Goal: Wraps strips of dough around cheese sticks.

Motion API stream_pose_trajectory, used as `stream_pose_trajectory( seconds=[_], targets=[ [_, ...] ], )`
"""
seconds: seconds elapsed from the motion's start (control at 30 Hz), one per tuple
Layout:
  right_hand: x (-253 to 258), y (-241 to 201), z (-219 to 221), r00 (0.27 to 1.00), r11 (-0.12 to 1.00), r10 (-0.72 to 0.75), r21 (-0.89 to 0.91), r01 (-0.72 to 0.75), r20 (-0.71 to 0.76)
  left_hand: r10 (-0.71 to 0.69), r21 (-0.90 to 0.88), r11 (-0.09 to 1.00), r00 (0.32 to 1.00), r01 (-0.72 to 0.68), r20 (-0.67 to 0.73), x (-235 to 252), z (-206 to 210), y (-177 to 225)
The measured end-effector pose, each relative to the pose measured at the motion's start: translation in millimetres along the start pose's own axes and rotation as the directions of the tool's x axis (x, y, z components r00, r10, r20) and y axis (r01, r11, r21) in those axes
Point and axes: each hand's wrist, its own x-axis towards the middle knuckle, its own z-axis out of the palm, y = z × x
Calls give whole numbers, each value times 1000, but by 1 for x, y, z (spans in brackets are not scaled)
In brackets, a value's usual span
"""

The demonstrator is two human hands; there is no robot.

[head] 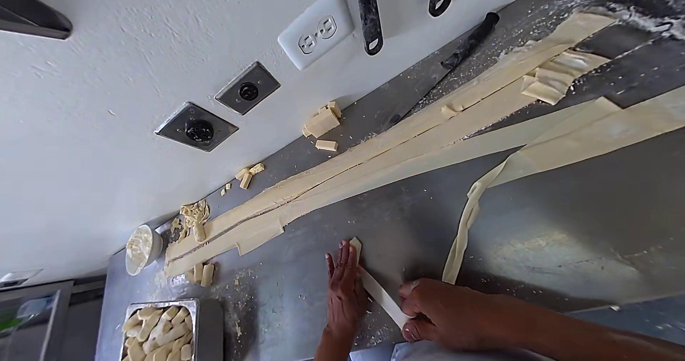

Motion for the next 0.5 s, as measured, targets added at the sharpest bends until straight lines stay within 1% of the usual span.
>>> stream_pose_trajectory(
  seconds=[0.1,0.17,0.2,0.23,0.3,0.37,0.4,0.43,0.5],
  targets=[
    [0,9,-1,993,984,112,141,-107,-28,-83,-72,994,995,79,-58,1,3,-3],
    [-1,14,-3,984,961,175,225,-163,-38,-152,-158,977,987,142,-52,-1,12,5],
    [-2,15,-3,979,947,200,263,-184,-38,-162,-184,972,985,149,-62,-1,16,9],
    [-2,17,-4,974,934,222,297,-200,-41,-162,-188,972,983,144,-85,1,18,11],
    [-1,20,-4,964,903,262,362,-229,-45,-137,-136,983,983,121,-120,5,19,13],
    [1,23,-4,950,869,303,429,-245,-70,-38,-58,998,996,33,-79,3,16,11],
    [2,25,-5,944,857,318,452,-248,-84,10,-46,999,998,-13,-58,1,14,10],
    [3,27,-7,939,846,331,471,-250,-96,26,-64,998,998,-30,-54,0,11,8],
    [4,28,-9,931,832,350,491,-258,-106,-34,-128,992,996,23,-85,1,9,3]
  ],
)
